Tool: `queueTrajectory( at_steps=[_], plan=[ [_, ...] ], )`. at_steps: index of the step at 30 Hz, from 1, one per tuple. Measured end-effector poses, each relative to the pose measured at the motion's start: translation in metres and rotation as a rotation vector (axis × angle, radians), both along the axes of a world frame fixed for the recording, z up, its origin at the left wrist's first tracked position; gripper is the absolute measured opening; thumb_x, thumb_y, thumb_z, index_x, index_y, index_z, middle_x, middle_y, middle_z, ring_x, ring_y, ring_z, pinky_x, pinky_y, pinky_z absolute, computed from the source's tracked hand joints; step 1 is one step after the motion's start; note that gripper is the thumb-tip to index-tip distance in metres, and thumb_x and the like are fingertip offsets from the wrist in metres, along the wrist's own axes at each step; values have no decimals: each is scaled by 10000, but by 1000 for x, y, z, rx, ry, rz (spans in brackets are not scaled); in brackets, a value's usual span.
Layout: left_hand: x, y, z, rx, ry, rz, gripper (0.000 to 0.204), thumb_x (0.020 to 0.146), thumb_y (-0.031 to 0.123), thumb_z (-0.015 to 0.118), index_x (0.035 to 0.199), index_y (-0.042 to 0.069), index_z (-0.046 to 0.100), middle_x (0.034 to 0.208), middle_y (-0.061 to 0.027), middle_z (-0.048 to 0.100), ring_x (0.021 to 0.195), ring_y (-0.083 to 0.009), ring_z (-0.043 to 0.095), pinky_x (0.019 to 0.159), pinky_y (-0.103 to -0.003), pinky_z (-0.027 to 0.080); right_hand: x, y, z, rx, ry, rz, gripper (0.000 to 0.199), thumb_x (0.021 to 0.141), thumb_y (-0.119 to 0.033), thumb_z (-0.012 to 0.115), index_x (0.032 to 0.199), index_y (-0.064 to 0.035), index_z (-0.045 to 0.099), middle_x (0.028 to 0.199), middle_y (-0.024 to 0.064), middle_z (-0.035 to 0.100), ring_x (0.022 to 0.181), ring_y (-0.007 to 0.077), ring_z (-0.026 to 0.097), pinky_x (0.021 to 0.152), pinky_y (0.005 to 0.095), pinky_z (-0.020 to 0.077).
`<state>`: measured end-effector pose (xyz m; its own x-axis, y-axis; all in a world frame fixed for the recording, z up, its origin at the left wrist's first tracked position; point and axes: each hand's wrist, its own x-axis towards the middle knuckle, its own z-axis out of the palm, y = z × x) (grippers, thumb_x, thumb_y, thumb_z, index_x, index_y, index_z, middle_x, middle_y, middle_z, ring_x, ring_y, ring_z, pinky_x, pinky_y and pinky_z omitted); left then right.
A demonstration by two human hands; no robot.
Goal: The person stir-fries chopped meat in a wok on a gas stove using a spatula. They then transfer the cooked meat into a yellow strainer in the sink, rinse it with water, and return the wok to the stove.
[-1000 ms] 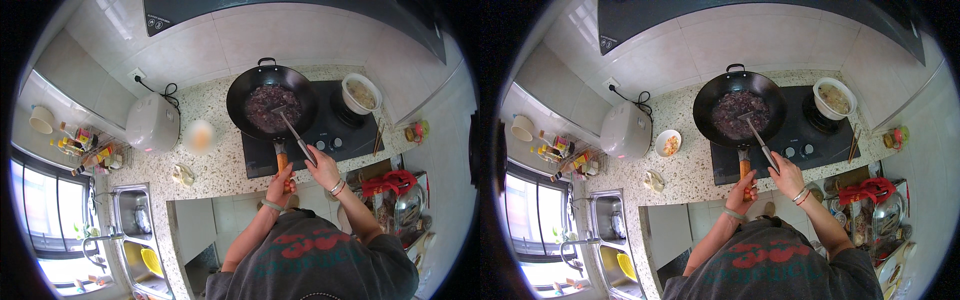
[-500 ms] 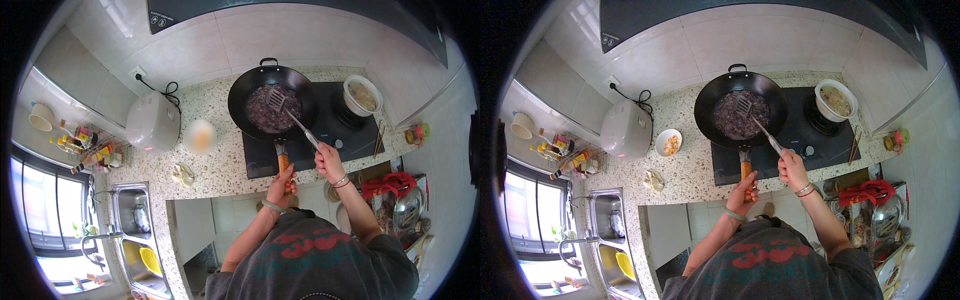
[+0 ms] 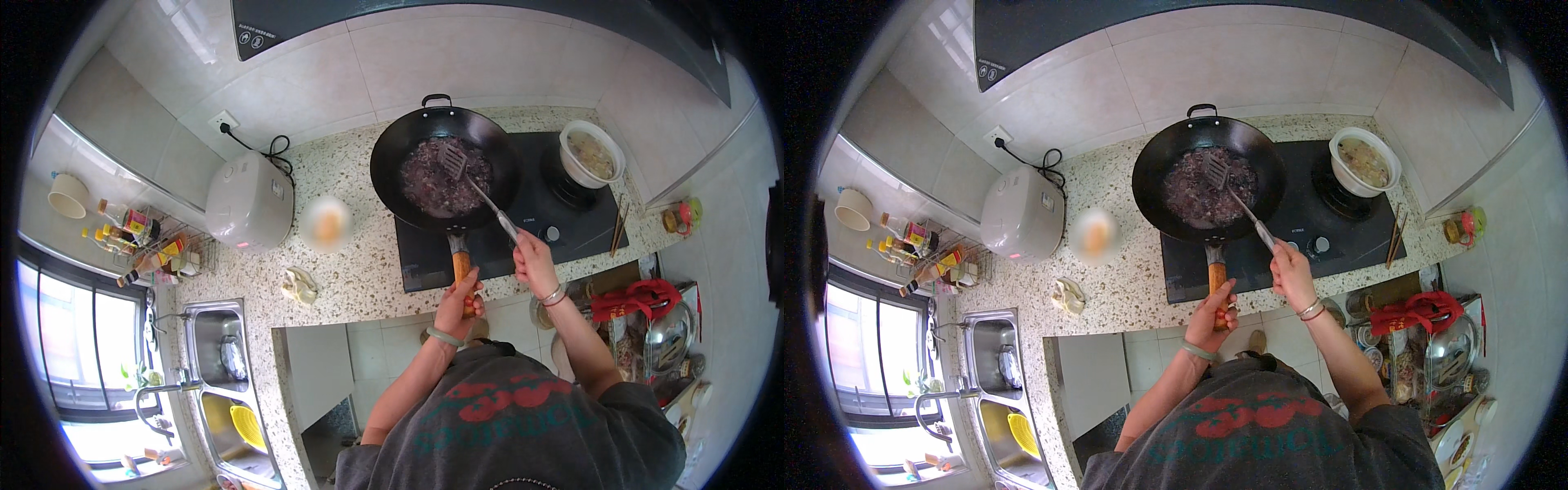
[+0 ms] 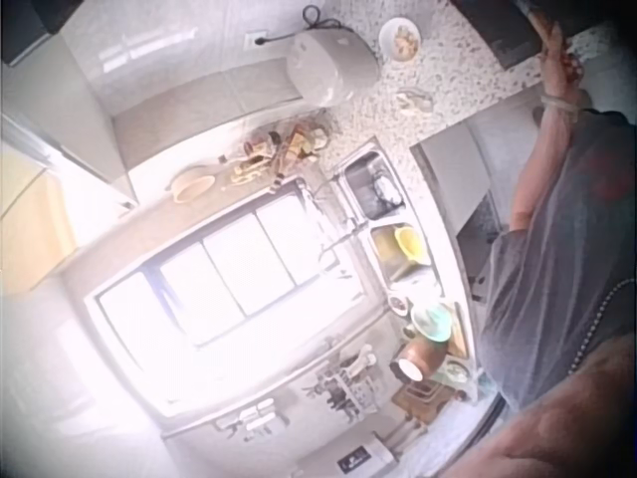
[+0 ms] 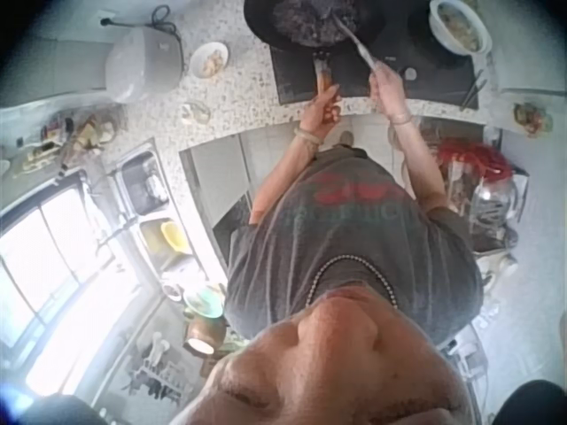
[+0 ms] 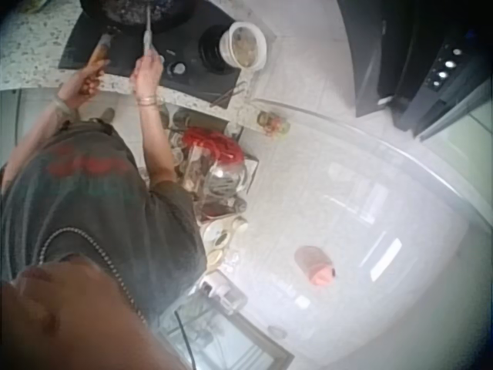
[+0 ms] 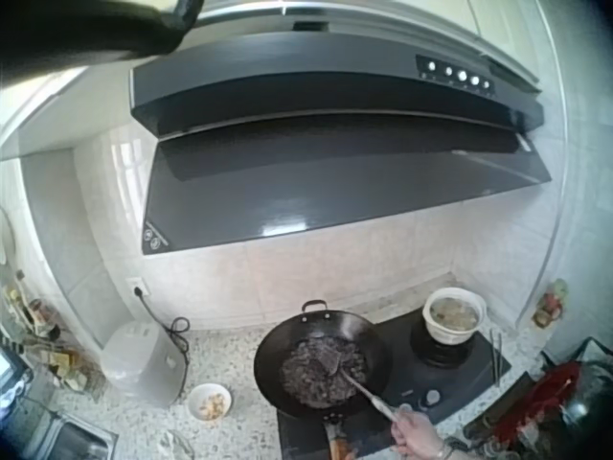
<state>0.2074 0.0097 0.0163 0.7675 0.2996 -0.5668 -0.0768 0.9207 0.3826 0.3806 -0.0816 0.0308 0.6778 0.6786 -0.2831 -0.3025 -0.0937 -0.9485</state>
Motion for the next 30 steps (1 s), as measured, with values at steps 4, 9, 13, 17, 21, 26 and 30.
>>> queueTrajectory(
  at_steps=[4, 9, 13, 17, 21, 26, 30],
  plan=[
    [1, -1, 1, -8, -3, 15, 340, 901, 249, 607, 1193, 96, 525, 813, 22, 520, 555, -71, 417, 483, -229, 349, -17, 0, 2, -174, -1050, 13, 353, 906, -149, 536, 1253, -90, 506, 774, 155, 569, 649, 310, 571, 582, 389, 462],
    [3, 0, 3, -31, 2, 28, 242, 862, 244, 656, 1057, 114, 601, 773, 10, 541, 526, -84, 453, 453, -242, 364, -35, 0, 1, -297, -1106, 107, 394, 875, -141, 564, 1252, -49, 495, 947, 208, 604, 823, 364, 608, 671, 417, 487],
    [-1, 3, 7, 8, 6, -10, 330, 894, 269, 614, 1181, 119, 544, 808, 31, 540, 567, -69, 438, 487, -222, 357, -37, -1, 15, -353, -834, 141, 387, 887, -257, 564, 1205, -40, 527, 683, 145, 615, 642, 340, 623, 590, 424, 491],
    [-3, 5, 3, 43, -6, -69, 396, 908, 336, 587, 1228, 119, 503, 851, 20, 547, 604, -76, 469, 508, -225, 397, 31, -1, -11, -675, -1078, 20, 310, 866, -338, 589, 915, -40, 658, 689, 149, 624, 660, 333, 630, 599, 414, 503],
    [-1, 7, 8, 35, -18, -148, 471, 921, 438, 523, 1257, 111, 475, 907, -10, 561, 646, -108, 514, 550, -260, 451, 83, 8, -63, -986, -1305, 165, 358, 840, -405, 600, 890, -60, 681, 911, 153, 646, 824, 308, 638, 707, 384, 518],
    [-2, 12, 4, 10, -49, -162, 498, 927, 476, 484, 1248, 96, 476, 933, -41, 568, 666, -141, 537, 576, -289, 469, 90, 35, -64, -1336, -1135, 441, 452, 823, -484, 587, 962, -66, 690, 1007, 135, 654, 923, 287, 638, 791, 376, 514],
    [-3, 16, -9, -8, -95, -166, 475, 929, 457, 492, 1220, 83, 486, 934, -51, 567, 670, -147, 539, 575, -289, 468, 96, 43, -64, -1334, -1124, 537, 436, 852, -464, 544, 1000, -81, 692, 1035, 124, 660, 970, 277, 632, 825, 369, 505]
  ],
)
